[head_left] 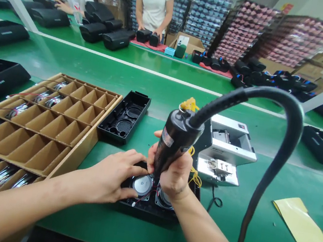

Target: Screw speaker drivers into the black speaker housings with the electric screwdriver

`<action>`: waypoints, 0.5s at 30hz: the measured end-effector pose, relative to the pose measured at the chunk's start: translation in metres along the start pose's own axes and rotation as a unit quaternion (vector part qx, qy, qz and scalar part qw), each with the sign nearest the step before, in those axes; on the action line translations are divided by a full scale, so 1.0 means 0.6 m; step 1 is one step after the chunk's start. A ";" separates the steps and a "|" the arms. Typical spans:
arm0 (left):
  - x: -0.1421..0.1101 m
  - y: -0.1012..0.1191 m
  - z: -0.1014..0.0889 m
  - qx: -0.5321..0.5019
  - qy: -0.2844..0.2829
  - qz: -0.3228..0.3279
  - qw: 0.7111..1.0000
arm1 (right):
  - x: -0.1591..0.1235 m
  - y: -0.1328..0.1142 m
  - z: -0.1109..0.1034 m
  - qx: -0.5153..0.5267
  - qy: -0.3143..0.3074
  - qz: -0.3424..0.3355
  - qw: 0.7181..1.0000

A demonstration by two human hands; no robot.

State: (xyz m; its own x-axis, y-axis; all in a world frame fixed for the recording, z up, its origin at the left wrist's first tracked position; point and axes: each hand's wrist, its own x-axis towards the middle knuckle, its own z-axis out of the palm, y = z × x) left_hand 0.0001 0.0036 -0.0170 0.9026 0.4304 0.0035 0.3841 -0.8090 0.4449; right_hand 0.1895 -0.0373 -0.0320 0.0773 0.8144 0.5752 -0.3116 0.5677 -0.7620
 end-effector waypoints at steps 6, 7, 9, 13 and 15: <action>-0.005 0.002 0.001 0.004 -0.010 -0.006 1.000 | 0.004 -0.018 0.010 -0.005 0.029 0.003 1.000; -0.006 0.000 0.001 0.004 -0.012 -0.005 1.000 | 0.006 -0.030 0.011 -0.007 0.046 0.000 0.999; -0.010 -0.005 0.005 0.003 -0.010 0.001 1.000 | 0.009 -0.069 0.005 -0.008 0.092 -0.017 0.996; -0.016 -0.015 0.019 -0.019 0.013 0.005 1.000 | 0.015 -0.179 -0.049 -0.113 0.260 -0.113 0.952; -0.015 -0.013 0.026 -0.037 0.020 -0.007 0.999 | 0.019 -0.224 -0.093 -0.214 0.340 -0.156 0.902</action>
State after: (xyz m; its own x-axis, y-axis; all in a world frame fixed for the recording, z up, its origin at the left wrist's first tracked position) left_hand -0.0083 0.0000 -0.0344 0.8886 0.4576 0.0315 0.3791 -0.7715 0.5109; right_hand 0.2849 -0.0977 0.0602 0.7073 0.4097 0.5761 0.2087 0.6576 -0.7239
